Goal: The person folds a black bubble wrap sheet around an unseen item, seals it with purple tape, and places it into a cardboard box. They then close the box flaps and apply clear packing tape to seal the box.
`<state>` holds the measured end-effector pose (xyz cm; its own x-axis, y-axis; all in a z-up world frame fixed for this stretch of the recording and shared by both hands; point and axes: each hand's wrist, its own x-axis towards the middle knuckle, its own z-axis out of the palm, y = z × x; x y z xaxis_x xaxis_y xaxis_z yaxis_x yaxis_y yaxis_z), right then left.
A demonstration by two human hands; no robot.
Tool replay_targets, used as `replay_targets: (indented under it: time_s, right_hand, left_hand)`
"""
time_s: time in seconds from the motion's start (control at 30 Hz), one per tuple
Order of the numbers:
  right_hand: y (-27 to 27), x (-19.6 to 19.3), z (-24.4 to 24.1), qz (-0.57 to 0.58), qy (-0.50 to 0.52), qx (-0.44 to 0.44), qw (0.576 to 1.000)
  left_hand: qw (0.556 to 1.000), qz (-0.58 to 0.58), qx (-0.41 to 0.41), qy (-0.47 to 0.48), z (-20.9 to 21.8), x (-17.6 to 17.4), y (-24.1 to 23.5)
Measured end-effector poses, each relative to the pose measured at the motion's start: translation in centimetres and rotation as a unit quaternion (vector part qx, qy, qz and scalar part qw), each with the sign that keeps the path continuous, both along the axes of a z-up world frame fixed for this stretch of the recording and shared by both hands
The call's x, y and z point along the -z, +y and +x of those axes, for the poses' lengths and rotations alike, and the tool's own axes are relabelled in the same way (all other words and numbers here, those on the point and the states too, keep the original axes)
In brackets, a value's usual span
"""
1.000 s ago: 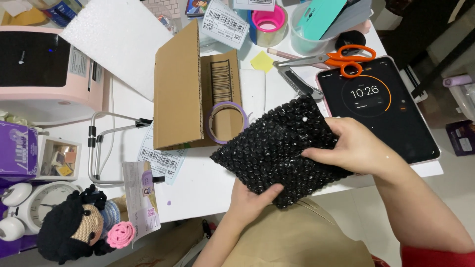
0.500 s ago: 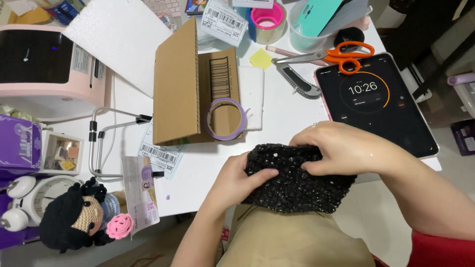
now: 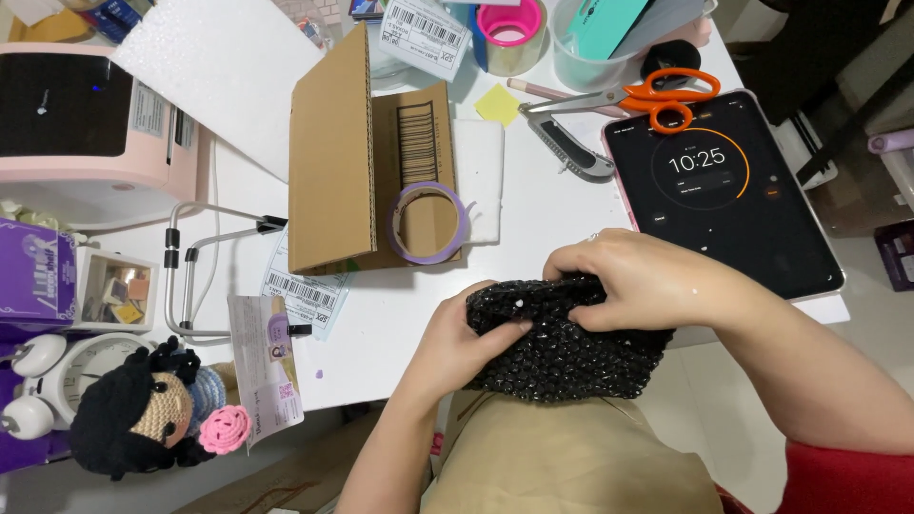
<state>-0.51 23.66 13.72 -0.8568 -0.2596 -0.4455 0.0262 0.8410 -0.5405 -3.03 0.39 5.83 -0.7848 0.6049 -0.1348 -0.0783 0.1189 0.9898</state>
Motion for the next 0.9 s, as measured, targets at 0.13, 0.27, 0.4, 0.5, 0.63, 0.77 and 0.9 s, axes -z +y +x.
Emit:
replay_targets:
  time_s: [0.13, 0.27, 0.4, 0.5, 0.63, 0.77, 0.9]
  right_hand:
    - [0.1, 0.1, 0.0, -0.009, -0.002, 0.001, 1.000]
    - [0.0, -0.5, -0.2, -0.016, 0.034, -0.011, 0.999]
    - [1.8, 3.2, 0.6, 0.023, 0.465, 0.014, 0.885]
    - [2.5, 0.4, 1.8, -0.066, 0.453, 0.164, 0.874]
    - [4.1, 6.7, 0.6, -0.301, 0.207, 0.238, 0.900]
    - [5.0, 8.5, 0.1, -0.265, 0.163, 0.227, 0.923]
    - [6.2, 10.4, -0.5, -0.165, 0.109, 0.265, 0.944]
  left_hand:
    - [1.000, 0.002, -0.017, -0.003, 0.5, 0.0, -0.2]
    - [0.998, 0.008, -0.066, -0.018, 0.9, 1.8, -0.2]
    - [0.973, 0.043, -0.211, -0.082, 1.4, 2.2, -0.1]
    - [0.914, 0.125, -0.346, -0.173, 2.4, 2.3, 1.0]
    - [0.919, 0.127, -0.347, -0.133, 3.2, 3.4, 0.6]
    - [0.939, 0.088, -0.331, 0.008, 2.3, 3.1, -0.1]
    - [0.947, 0.025, -0.315, 0.057, 1.8, 2.2, -1.0]
